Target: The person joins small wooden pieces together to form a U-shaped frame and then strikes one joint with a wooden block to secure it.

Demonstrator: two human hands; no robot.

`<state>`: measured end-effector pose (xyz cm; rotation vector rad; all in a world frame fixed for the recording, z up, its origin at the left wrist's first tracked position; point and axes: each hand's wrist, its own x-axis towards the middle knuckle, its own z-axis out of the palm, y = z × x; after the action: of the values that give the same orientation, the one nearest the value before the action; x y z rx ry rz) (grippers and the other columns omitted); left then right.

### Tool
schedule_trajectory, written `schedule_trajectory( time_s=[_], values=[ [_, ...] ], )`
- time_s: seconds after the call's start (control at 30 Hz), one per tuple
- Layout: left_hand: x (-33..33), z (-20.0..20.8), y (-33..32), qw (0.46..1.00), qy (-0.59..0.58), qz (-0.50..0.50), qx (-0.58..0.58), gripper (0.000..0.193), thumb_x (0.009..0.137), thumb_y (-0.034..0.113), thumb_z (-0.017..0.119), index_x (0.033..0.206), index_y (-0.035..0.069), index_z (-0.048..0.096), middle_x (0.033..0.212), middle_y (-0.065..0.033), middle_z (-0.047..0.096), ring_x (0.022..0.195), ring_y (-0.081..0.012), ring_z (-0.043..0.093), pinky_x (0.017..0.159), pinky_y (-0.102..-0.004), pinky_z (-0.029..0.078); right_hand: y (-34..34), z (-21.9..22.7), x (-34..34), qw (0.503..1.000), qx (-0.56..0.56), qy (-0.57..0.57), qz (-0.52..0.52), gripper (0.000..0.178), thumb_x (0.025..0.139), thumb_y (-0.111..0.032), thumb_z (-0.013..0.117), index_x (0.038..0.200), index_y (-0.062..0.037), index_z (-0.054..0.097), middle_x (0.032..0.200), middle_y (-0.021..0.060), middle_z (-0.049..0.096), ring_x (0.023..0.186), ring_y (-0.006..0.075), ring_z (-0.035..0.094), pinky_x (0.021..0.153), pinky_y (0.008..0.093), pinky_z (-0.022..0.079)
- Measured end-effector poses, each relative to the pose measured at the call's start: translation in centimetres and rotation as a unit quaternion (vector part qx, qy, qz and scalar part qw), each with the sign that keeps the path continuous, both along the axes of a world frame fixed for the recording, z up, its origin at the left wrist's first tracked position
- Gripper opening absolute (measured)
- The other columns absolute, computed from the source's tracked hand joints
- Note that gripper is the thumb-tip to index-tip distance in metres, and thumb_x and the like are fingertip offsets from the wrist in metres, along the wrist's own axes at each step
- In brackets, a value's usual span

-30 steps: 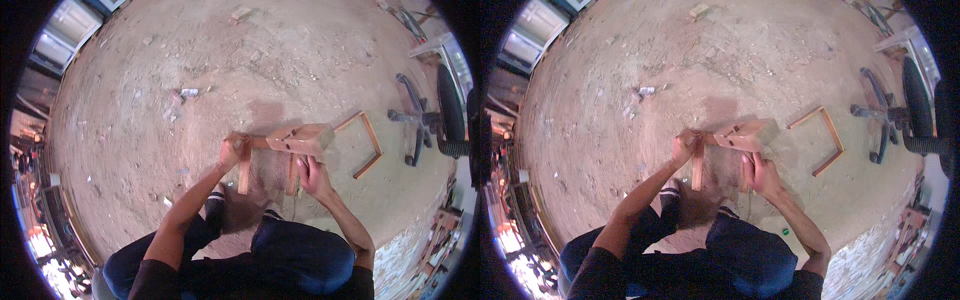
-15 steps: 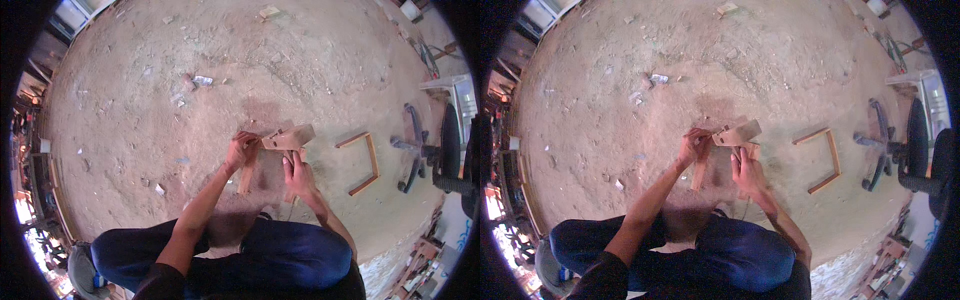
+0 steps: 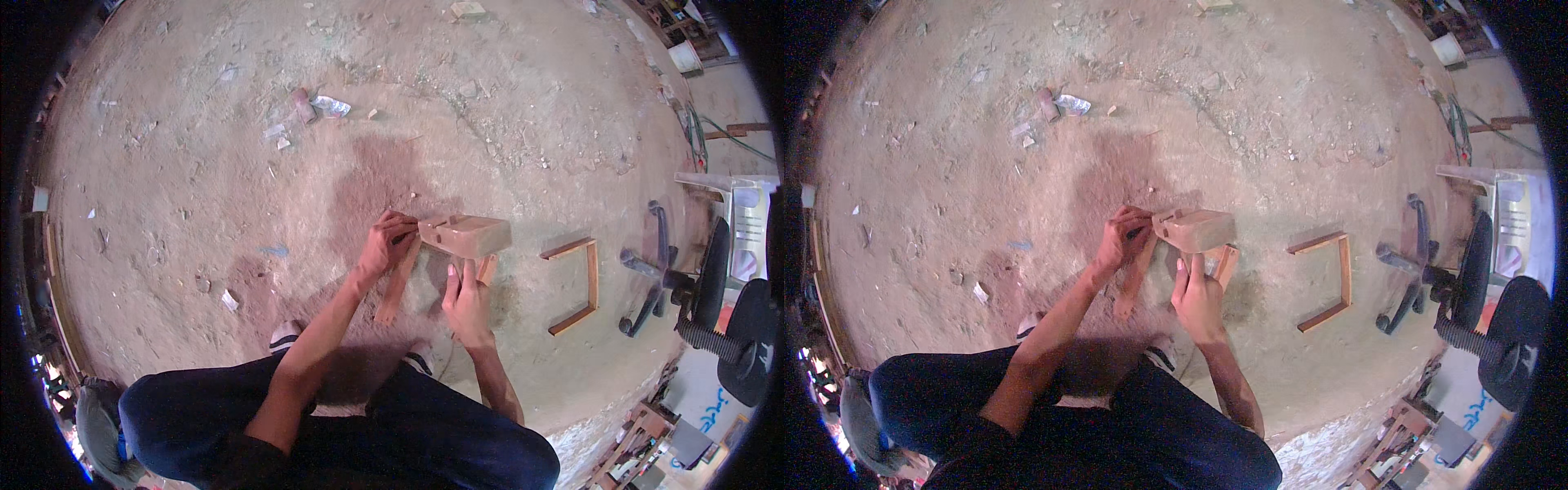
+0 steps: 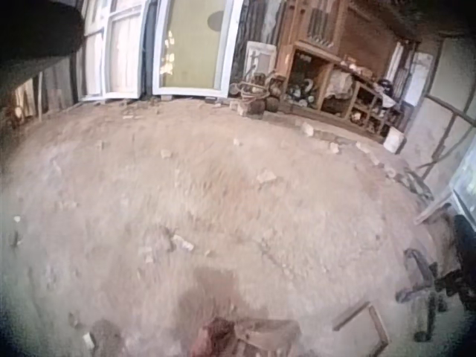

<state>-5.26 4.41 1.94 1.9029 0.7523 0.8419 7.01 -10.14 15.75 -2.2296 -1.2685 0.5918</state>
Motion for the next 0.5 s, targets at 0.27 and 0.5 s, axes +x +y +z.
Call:
schedule_trajectory(
  time_s=[0.27,0.5],
  values=[
    [-0.2,0.3,-0.1,0.998,-0.055,-0.029,-0.006,0.027,0.080,0.009,0.073,0.105,-0.001,0.074,0.107,-0.0145,0.073,0.103,-0.0325,0.064,0.092,-0.0418,0.052,-0.8,1.8,-1.2,0.991,0.122,-0.047,-0.036,0.030,0.100,-0.017,0.056,0.119,0.0061,0.054,0.106,0.0331,0.065,0.111,0.0511,0.059,0.096,0.0572,0.042],
    [-0.1,-1.9,-0.3,0.999,-0.033,-0.009,0.022,0.020,0.080,0.008,0.072,0.099,0.001,0.076,0.109,-0.0136,0.073,0.103,-0.0312,0.064,0.091,-0.0406,0.053,0.1,0.3,-1.2,0.995,-0.047,-0.086,0.015,0.040,0.104,-0.022,0.049,0.130,0.0078,0.048,0.126,0.0390,0.054,0.118,0.0534,0.054,0.100,0.0571,0.040]
  ],
)
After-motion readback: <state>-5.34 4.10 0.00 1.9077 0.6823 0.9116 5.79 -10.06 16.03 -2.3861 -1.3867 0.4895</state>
